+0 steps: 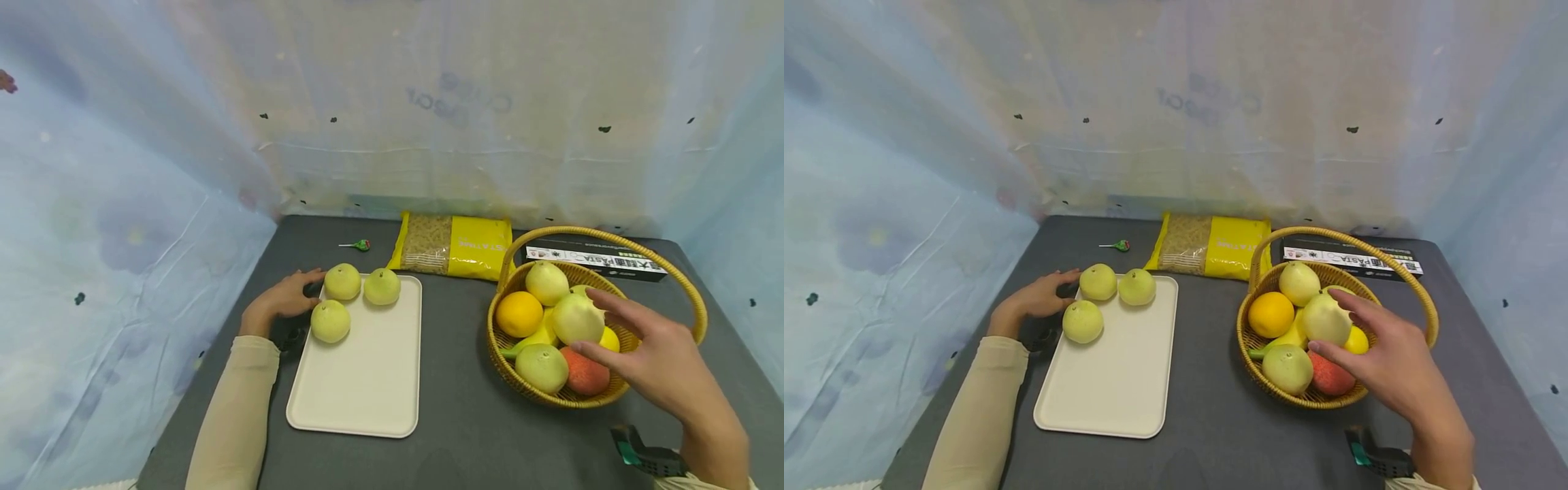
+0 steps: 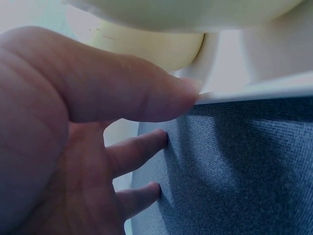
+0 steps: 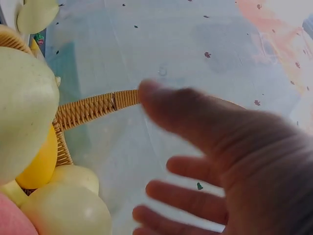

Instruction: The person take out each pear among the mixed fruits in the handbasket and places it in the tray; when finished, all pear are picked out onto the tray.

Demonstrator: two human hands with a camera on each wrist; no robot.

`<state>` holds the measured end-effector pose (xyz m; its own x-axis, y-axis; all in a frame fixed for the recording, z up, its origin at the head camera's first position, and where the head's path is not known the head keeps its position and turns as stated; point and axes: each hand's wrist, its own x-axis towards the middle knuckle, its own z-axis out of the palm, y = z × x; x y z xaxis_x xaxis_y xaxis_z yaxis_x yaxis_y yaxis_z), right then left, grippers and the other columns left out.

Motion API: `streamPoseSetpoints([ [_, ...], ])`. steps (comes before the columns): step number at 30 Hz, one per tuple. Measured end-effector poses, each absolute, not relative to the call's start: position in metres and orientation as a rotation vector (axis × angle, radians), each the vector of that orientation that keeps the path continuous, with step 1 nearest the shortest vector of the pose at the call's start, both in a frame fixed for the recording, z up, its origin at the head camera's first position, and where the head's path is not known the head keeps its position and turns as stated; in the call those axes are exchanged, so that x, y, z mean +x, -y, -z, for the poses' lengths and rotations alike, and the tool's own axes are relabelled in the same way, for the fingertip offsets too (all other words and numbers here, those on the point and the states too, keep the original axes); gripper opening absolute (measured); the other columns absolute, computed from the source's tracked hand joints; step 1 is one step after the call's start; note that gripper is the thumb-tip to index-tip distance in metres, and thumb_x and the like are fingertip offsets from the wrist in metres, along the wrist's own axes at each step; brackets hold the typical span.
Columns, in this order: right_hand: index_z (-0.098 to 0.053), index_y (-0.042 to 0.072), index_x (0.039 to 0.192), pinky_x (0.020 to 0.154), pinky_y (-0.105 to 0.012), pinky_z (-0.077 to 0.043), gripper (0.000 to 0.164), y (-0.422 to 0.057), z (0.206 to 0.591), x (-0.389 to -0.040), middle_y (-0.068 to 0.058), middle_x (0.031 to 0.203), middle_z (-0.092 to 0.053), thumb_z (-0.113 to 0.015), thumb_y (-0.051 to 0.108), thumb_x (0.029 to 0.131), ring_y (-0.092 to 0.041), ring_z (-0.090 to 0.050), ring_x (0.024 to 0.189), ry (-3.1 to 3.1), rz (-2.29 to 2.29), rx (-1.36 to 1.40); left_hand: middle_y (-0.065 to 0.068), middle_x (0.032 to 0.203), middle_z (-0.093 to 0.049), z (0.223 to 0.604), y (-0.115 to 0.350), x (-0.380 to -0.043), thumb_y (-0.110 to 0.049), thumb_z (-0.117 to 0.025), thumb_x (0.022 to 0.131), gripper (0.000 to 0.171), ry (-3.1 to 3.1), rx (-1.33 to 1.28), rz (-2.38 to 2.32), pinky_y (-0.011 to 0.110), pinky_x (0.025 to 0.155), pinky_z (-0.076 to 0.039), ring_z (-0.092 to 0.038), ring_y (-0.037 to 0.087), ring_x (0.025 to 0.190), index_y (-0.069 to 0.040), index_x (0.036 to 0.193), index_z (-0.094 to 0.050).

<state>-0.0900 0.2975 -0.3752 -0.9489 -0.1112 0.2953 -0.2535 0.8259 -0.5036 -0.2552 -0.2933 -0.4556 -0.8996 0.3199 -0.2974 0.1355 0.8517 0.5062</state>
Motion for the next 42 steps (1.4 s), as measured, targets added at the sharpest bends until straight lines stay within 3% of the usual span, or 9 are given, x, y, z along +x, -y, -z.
streamPoseSetpoints([
  [3,-0.060,0.015,0.159,0.087,-0.040,-0.059,0.088,-0.296,0.376,-0.097,-0.027,0.148,-0.067,-0.096,0.042,0.085,-0.048,-0.075,0.113,2.844,-0.758,0.247,0.022,0.181,-0.024,0.455,0.293,-0.254,-0.020,-0.066,0.107,0.072,-2.654,0.341,-0.688,0.084,0.126,-0.008,-0.005,0.061,0.165,-0.008,0.171,-0.038],
  [6,-0.056,0.004,0.160,0.084,-0.069,-0.056,0.089,-0.295,0.380,-0.103,-0.036,0.146,-0.064,-0.092,0.046,0.089,-0.057,-0.072,0.112,2.920,-0.718,0.229,0.022,0.181,-0.024,0.454,0.292,-0.253,-0.020,-0.066,0.107,0.072,-2.652,0.338,-0.690,0.084,0.126,-0.009,-0.006,0.061,0.165,-0.008,0.171,-0.038],
  [7,-0.054,0.002,0.160,0.084,-0.071,-0.055,0.090,-0.295,0.381,-0.105,-0.038,0.146,-0.062,-0.090,0.047,0.090,-0.058,-0.072,0.111,2.941,-0.704,0.221,0.022,0.181,-0.024,0.454,0.291,-0.253,-0.021,-0.067,0.107,0.072,-2.652,0.338,-0.689,0.084,0.126,-0.010,-0.006,0.061,0.165,-0.008,0.172,-0.038],
  [13,-0.049,-0.004,0.160,0.082,-0.067,-0.056,0.094,-0.292,0.389,-0.115,-0.040,0.144,-0.061,-0.084,0.052,0.095,-0.056,-0.068,0.109,3.023,-0.657,0.113,0.022,0.181,-0.025,0.452,0.291,-0.252,-0.020,-0.067,0.106,0.072,-2.656,0.331,-0.685,0.085,0.126,-0.011,-0.006,0.061,0.165,-0.008,0.171,-0.038],
  [20,-0.048,-0.011,0.158,0.085,-0.071,-0.051,0.089,-0.287,0.404,-0.122,-0.044,0.148,-0.053,-0.079,0.049,0.099,-0.061,-0.056,0.121,2.974,-0.683,0.027,0.021,0.180,-0.026,0.453,0.292,-0.253,-0.021,-0.068,0.106,0.073,-2.661,0.326,-0.688,0.084,0.125,-0.012,-0.007,0.061,0.165,-0.008,0.171,-0.039],
  [26,-0.049,-0.012,0.155,0.082,-0.069,-0.048,0.086,-0.284,0.413,-0.122,-0.043,0.143,-0.054,-0.078,0.047,0.101,-0.059,-0.054,0.119,2.946,-0.687,-0.037,0.021,0.180,-0.026,0.454,0.293,-0.253,-0.021,-0.068,0.106,0.073,-2.663,0.328,-0.684,0.085,0.125,-0.012,-0.008,0.061,0.164,-0.008,0.171,-0.039],
  [36,-0.049,-0.006,0.155,0.078,-0.062,-0.050,0.088,-0.279,0.408,-0.123,-0.041,0.140,-0.059,-0.079,0.054,0.098,-0.057,-0.059,0.112,2.972,-0.743,-0.078,0.022,0.180,-0.026,0.452,0.294,-0.253,-0.021,-0.067,0.106,0.073,-2.669,0.327,-0.682,0.085,0.125,-0.012,-0.008,0.062,0.164,-0.007,0.171,-0.038],
  [42,-0.048,-0.003,0.158,0.083,-0.066,-0.051,0.086,-0.278,0.409,-0.120,-0.040,0.145,-0.058,-0.082,0.046,0.096,-0.057,-0.060,0.115,2.944,-0.772,-0.068,0.020,0.181,-0.026,0.455,0.293,-0.253,-0.021,-0.068,0.105,0.073,-2.663,0.325,-0.693,0.085,0.125,-0.013,-0.008,0.061,0.165,-0.009,0.171,-0.039],
])
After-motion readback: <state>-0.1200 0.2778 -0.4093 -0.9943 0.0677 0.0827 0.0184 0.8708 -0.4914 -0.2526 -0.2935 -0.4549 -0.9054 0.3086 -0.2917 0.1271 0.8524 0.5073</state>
